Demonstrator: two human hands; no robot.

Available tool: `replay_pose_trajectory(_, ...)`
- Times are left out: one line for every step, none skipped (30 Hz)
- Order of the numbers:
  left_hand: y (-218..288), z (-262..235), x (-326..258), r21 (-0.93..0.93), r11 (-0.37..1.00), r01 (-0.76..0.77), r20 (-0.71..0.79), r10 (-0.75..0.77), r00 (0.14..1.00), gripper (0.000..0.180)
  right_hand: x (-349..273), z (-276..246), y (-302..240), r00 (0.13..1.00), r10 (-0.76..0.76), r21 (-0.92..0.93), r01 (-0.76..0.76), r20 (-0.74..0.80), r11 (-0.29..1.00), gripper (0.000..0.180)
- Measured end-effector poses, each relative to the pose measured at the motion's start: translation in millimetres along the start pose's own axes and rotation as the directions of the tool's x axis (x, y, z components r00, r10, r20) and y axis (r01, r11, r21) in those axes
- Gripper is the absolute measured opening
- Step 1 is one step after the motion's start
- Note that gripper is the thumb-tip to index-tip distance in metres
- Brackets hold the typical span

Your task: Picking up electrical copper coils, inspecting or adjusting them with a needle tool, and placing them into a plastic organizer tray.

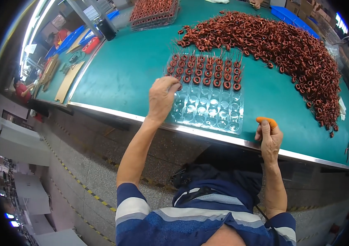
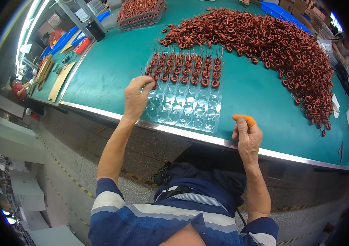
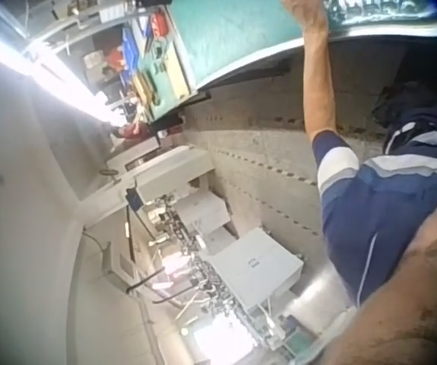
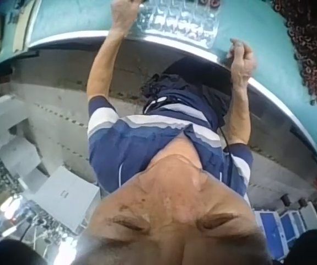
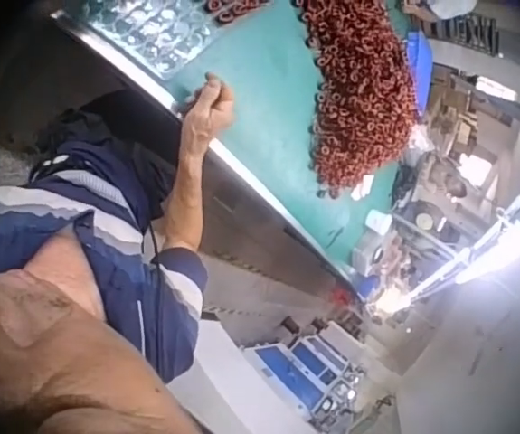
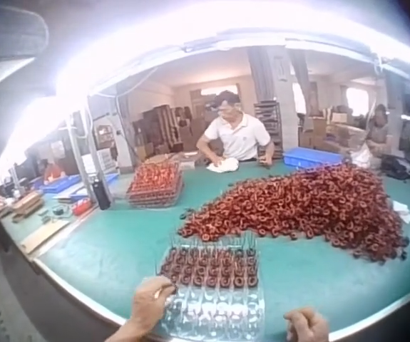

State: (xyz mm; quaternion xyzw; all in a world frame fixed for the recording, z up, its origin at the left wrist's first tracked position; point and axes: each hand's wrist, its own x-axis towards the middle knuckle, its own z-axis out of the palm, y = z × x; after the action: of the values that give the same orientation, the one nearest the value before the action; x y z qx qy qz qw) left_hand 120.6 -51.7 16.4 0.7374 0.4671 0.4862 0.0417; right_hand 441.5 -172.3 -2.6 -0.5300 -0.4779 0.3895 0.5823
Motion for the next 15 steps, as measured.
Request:
replay_pose_trajectory(-0.8, 6.9, 2.6, -0.002, 1.0, 0.003, 0.002, -0.003, 1.0, 0.009, -0.2, -0.9, 1.8, 1.0, -0.013, -0.042, 0.014, 0.008, 0.999, 0.03)
replay_pose_trajectory(-1.4, 13.2, 4.2, 0.012, 0.996, 0.083, 0.053, -0.084, 0.995, 0.008, -0.2, -1.4, 1.9, 1.0, -0.01, -0.045, 0.011, 0.008, 0.999, 0.03)
replay_pose_trajectory(-2.9, 17.3, 6.0, 0.028, 0.986, 0.162, 0.103, -0.164, 0.981, 0.008, -0.1, -2.4, 0.7, 1.0, -0.002, -0.05, 0.003, 0.016, 0.999, 0.029)
replay_pose_trajectory(-4.2, 19.4, 8.8, 0.059, 0.99, 0.131, 0.149, -0.139, 0.979, 0.007, 0.0, -4.4, 0.2, 1.0, 0.007, -0.058, -0.006, 0.021, 0.998, 0.028)
replay_pose_trajectory(-4.5, 21.4, 10.1, 0.052, 0.99, 0.132, 0.153, -0.138, 0.978, 0.007, 0.4, -5.8, 0.4, 1.0, 0.009, -0.063, -0.008, 0.015, 0.998, 0.028)
replay_pose_trajectory(-4.6, 23.9, 12.0, 0.046, 0.992, 0.116, 0.176, -0.122, 0.977, 0.007, 0.9, -6.8, -0.1, 1.0, 0.011, -0.06, -0.01, 0.015, 0.998, 0.026)
replay_pose_trajectory(-4.0, 26.4, 15.0, 0.035, 0.995, 0.097, 0.201, -0.102, 0.974, 0.007, 0.3, -7.9, -2.0, 1.0, 0.012, -0.06, -0.011, 0.01, 0.998, 0.025)
replay_pose_trajectory(-4.6, 30.8, 16.9, 0.047, 0.997, 0.057, 0.202, -0.065, 0.977, 0.007, 0.9, -8.6, -2.6, 0.999, 0.032, -0.091, -0.031, 0.012, 0.995, 0.024)
replay_pose_trajectory(-5.8, 30.6, 16.2, 0.055, 0.998, 0.014, 0.203, -0.025, 0.979, 0.007, 1.6, -6.2, -3.2, 0.999, 0.052, -0.122, -0.05, 0.009, 0.991, 0.023)
replay_pose_trajectory(-5.7, 29.7, 16.7, 0.066, 0.997, 0.03, 0.216, -0.044, 0.975, 0.008, 3.7, -4.3, -4.5, 0.998, 0.059, -0.138, -0.053, 0.038, 0.989, 0.022)
replay_pose_trajectory(-7.3, 26.9, 17.2, 0.081, 0.996, 0.035, 0.223, -0.052, 0.974, 0.008, 6.5, -3.1, -5.9, 0.994, 0.067, -0.109, -0.058, 0.086, 0.992, 0.021)
replay_pose_trajectory(-10.1, 23.5, 17.7, 0.1, 0.994, 0.037, 0.228, -0.059, 0.972, 0.007, 10.3, -2.9, -8.3, 0.988, 0.072, -0.077, -0.062, 0.134, 0.995, 0.021)
replay_pose_trajectory(-14.2, 19.0, 17.6, 0.129, 0.991, 0.029, 0.24, -0.059, 0.969, 0.008, 18.5, -4.6, -12.0, 0.976, 0.136, -0.054, -0.128, 0.171, 0.99, 0.021)
replay_pose_trajectory(-15.8, 18.5, 16.4, 0.158, 0.987, 0.02, 0.253, -0.06, 0.966, 0.01, 31.3, -8.1, -17.0, 0.982, 0.09, -0.143, -0.066, 0.164, 0.988, 0.021)
replay_pose_trajectory(-13.5, 18.8, 14.0, 0.157, 0.987, 0.039, 0.233, -0.075, 0.97, 0.013, 47.9, -11.4, -22.6, 0.985, 0.045, -0.23, -0.006, 0.166, 0.973, 0.021)
